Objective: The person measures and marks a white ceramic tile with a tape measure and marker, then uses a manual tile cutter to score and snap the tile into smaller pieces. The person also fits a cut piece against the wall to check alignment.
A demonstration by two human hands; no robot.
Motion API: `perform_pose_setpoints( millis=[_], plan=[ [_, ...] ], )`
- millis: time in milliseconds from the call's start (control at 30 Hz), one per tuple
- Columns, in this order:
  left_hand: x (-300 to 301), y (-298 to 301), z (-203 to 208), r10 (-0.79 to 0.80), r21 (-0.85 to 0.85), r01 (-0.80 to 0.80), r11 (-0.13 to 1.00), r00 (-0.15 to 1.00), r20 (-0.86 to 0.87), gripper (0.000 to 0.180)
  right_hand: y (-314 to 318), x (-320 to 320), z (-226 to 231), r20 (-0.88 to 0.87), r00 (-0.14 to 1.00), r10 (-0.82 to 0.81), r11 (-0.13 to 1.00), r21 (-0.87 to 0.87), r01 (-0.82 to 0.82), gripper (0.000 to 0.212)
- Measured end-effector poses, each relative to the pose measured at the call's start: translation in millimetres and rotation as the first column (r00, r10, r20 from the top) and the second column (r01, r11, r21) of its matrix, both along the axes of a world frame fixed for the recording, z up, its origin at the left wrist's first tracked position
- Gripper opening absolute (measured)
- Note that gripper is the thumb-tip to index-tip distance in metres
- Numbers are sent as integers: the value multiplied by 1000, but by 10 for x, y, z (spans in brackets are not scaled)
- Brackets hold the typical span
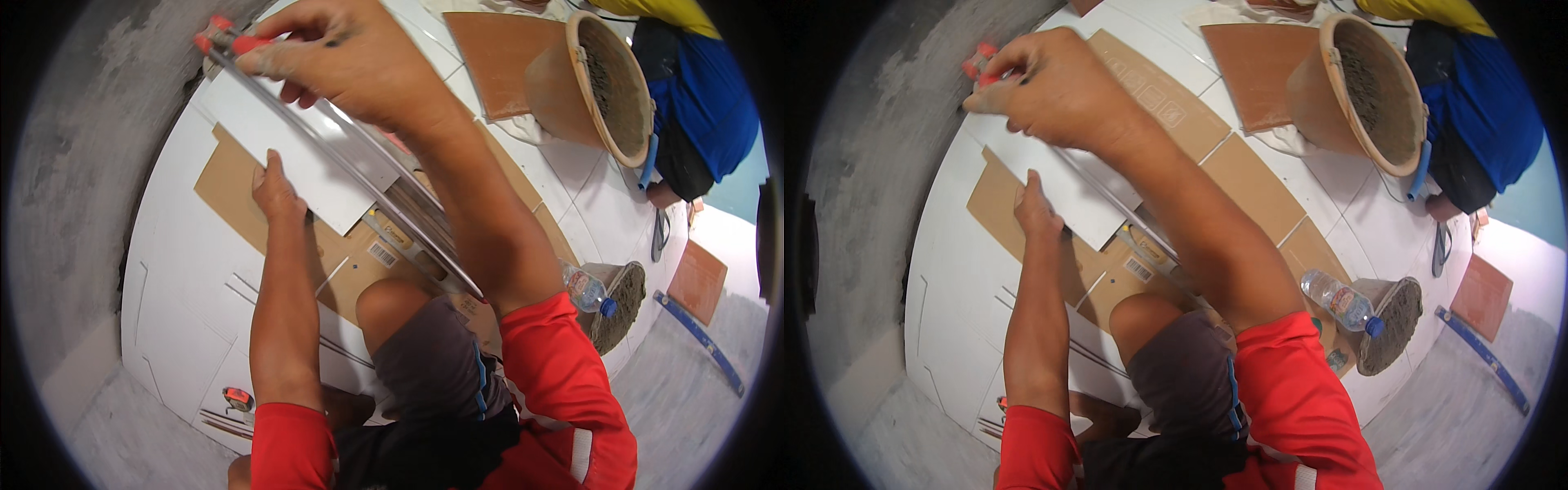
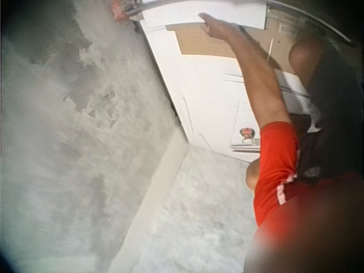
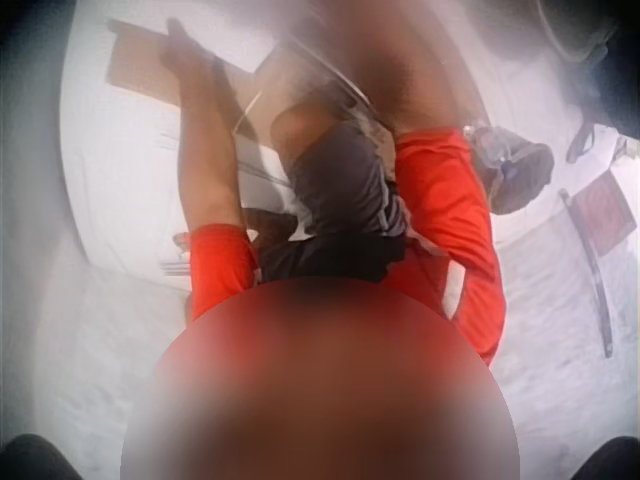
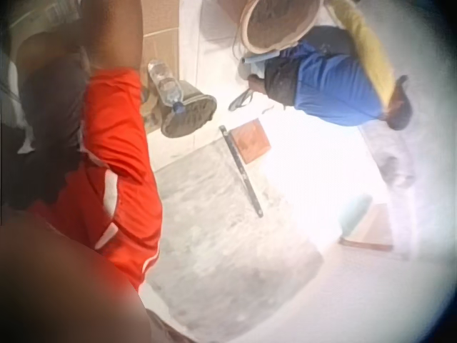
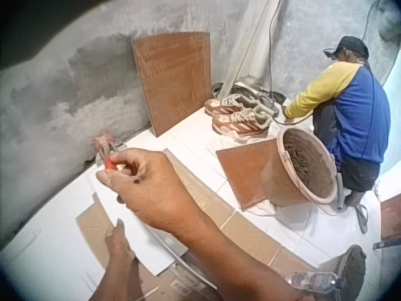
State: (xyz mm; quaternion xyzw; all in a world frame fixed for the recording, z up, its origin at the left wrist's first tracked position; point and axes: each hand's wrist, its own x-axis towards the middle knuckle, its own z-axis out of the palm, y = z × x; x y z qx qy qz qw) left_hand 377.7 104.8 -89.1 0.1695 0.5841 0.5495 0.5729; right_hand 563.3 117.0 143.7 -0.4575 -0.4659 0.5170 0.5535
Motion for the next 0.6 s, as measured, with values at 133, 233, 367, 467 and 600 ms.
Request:
perform_pose_setpoints(
  millis=[133,233,367,467,600],
  plan=[
    [-177,67,-34,-117,-46,125,991,982,150,35,38,19,-75,111,993,-34,993,115,21,35],
    [-208,95,51,-201,-143,218,965,972,120,25,49,60,-111,160,987,-22,993,120,2,38],
    [-353,116,160,-371,-215,360,908,929,-11,19,52,76,-131,151,989,0,993,116,-18,40],
    [-348,102,134,-363,-205,344,916,929,-65,18,48,100,-76,153,987,39,993,102,-55,36],
    [-181,15,208,-286,-98,287,953,958,18,15,51,124,-108,171,985,32,993,107,-51,33]
  ],
)
